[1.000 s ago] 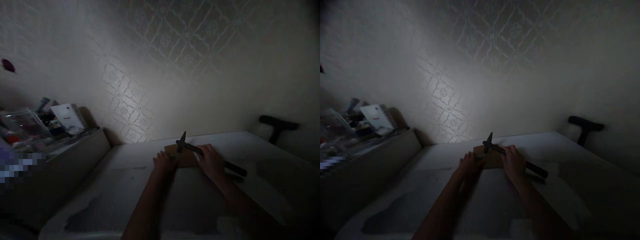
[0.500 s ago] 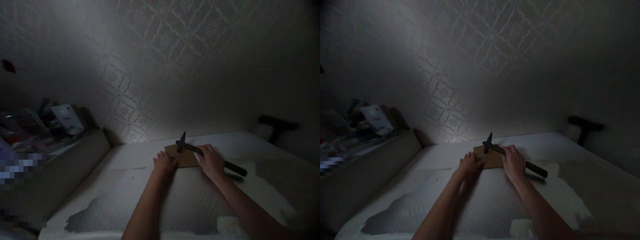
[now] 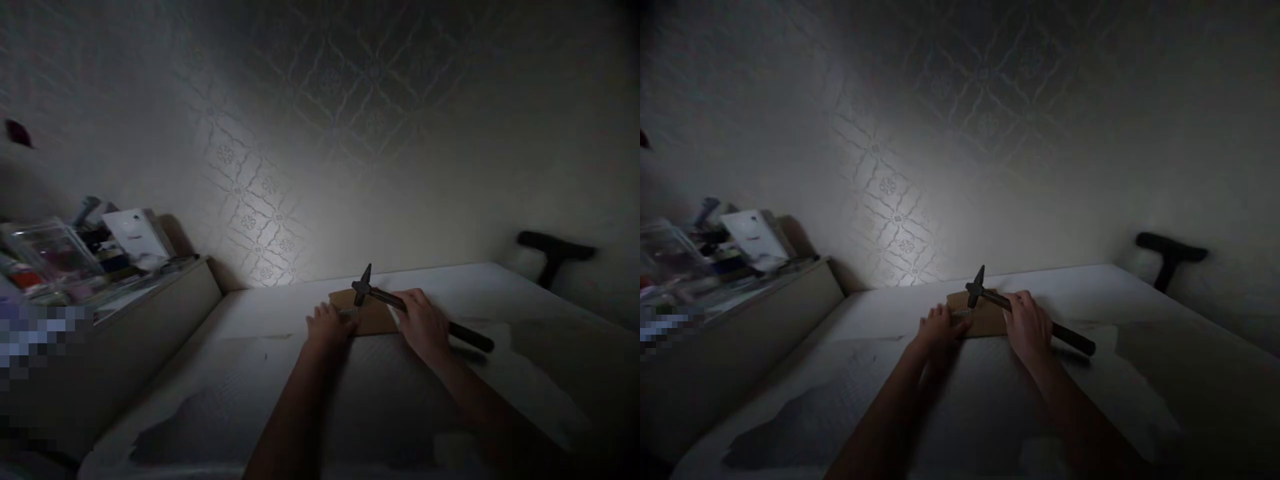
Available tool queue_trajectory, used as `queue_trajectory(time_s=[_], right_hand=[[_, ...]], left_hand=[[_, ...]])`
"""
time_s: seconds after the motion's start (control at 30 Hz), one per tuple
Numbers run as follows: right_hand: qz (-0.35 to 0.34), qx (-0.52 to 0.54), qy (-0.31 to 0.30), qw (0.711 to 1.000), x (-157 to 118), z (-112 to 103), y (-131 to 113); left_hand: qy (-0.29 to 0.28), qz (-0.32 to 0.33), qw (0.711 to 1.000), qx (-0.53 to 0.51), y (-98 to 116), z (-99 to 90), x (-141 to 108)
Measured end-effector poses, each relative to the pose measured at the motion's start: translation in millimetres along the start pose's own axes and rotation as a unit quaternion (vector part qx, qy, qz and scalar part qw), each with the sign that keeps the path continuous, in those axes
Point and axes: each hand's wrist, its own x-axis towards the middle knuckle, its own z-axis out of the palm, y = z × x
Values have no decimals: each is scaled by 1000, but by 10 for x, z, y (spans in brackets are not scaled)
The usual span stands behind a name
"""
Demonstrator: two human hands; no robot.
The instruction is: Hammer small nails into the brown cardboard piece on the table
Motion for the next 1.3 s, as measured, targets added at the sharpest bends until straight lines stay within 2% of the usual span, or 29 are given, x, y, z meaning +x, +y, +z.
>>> queue_trajectory(time_s=[0.2,1.3], right_hand=[[-2,-3,-5,1000,3,-10,-2],[-8,4,-4,1000,-5,-3,7]], left_hand=[[13,2,1000,4,-6,17,19],[8,1,1000,4,12,-14,-6]])
